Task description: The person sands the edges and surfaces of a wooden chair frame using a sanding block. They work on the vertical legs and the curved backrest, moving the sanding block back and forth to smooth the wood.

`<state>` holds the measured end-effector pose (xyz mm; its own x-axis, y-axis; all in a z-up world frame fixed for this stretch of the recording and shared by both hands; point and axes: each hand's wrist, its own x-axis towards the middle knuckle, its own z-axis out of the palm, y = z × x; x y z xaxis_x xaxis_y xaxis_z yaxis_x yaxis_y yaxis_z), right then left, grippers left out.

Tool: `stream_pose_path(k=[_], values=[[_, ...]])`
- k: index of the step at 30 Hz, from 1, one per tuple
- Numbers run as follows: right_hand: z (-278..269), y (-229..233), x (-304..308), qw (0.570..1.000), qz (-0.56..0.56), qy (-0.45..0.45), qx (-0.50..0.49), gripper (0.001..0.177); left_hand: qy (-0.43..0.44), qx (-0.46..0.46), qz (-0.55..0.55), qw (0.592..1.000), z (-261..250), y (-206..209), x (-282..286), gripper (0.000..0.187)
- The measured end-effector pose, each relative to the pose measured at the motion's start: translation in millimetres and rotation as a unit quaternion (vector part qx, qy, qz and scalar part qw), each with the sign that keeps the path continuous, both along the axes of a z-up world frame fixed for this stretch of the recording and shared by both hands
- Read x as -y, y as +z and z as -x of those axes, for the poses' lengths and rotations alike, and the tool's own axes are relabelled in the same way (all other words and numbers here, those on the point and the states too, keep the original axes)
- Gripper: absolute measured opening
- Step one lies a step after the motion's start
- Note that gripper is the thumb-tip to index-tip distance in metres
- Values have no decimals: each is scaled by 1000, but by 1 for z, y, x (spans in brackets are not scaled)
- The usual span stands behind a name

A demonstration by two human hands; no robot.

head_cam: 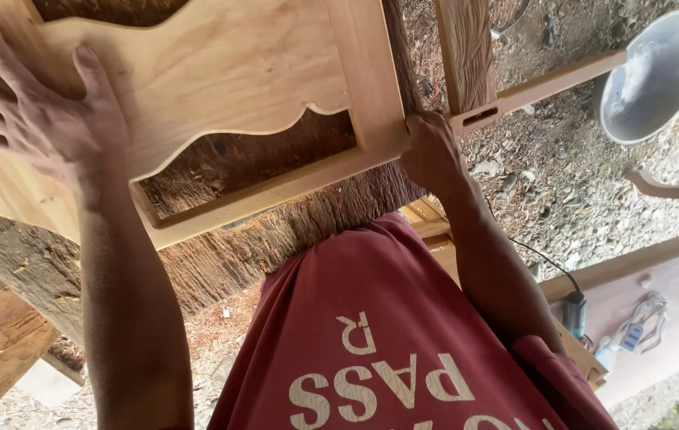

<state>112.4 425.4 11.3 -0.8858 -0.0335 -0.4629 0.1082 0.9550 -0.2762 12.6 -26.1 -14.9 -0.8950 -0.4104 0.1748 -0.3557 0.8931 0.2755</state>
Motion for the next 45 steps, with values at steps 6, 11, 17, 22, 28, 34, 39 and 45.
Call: stream_pose_path(k=[6, 11, 17, 22, 28, 34, 39, 45], values=[[6, 23, 14, 1000, -4, -10, 15, 19, 40, 62, 9, 997, 3, -19, 8, 95], [5, 1, 1, 999, -32, -4, 41, 24, 33, 33, -17, 999, 5, -8, 2, 98], [8, -10, 10, 996, -79, -23, 26, 10, 50, 62, -17, 997, 9, -14, 4, 108], [-29, 50, 29, 995, 15, -45, -84, 36, 36, 27, -14, 999, 11, -36, 9, 112], [-101, 131, 15, 945, 189, -266, -3, 104, 29, -36, 75, 996, 8, -131, 18, 84], [-121, 122, -21, 861, 344, -375, 2, 57, -10, 59, -535, 843, -48, 37, -241, 57], [-106, 109, -65, 804, 482, -344, -52, 69, -485, 23, -46, 873, -94, 12, -329, 78], [-85, 13, -212, 706, 638, -276, -132, 116, -408, -92, -33, 908, -92, -17, -352, 53]])
